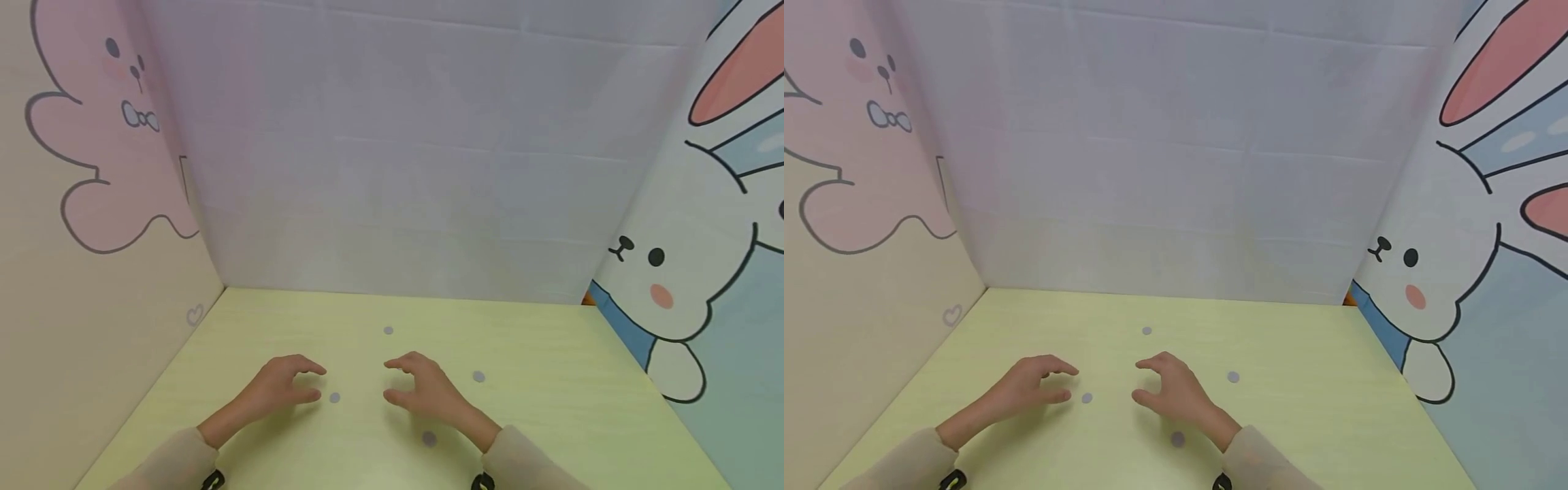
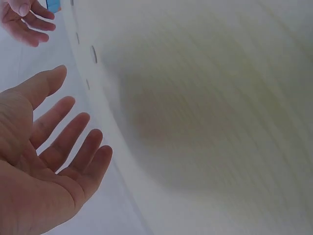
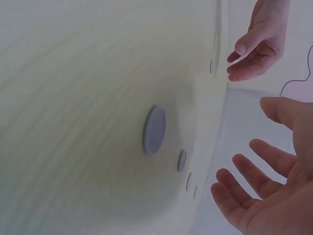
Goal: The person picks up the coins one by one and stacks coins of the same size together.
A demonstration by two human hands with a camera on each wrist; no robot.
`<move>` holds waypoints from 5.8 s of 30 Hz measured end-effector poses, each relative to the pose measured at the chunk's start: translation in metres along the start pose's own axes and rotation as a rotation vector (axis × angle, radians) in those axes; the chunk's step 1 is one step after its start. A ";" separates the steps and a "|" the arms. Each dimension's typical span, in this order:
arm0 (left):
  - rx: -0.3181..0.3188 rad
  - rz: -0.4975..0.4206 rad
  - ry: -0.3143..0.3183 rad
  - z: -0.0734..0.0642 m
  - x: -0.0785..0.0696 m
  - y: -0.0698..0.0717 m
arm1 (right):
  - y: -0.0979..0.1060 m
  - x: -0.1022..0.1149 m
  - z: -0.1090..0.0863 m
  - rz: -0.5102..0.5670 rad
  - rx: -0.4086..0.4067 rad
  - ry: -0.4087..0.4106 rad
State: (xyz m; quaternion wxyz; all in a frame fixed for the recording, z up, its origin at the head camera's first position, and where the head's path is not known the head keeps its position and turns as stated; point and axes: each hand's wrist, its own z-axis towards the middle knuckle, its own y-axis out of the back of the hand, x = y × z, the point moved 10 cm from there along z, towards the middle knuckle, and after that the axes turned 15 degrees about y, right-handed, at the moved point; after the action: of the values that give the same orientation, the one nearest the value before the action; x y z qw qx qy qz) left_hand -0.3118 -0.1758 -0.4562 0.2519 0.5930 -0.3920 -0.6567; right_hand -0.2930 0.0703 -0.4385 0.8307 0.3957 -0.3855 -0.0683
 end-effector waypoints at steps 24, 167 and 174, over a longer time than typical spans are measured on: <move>-0.033 0.024 0.018 0.004 -0.013 -0.021 | -0.076 0.012 0.047 -0.178 0.174 -0.063; -0.095 -0.012 0.121 0.018 0.005 -0.011 | 0.006 -0.042 -0.028 -0.187 0.016 -0.099; -0.104 -0.012 0.111 0.017 0.004 -0.010 | 0.006 -0.043 -0.027 -0.208 0.009 -0.092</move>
State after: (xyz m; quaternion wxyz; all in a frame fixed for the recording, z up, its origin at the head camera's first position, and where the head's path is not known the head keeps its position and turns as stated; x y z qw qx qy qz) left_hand -0.3281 -0.1694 -0.4664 0.2996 0.6170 -0.3391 -0.6438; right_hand -0.3048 0.1086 -0.4700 0.7988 0.4337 -0.3805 -0.1707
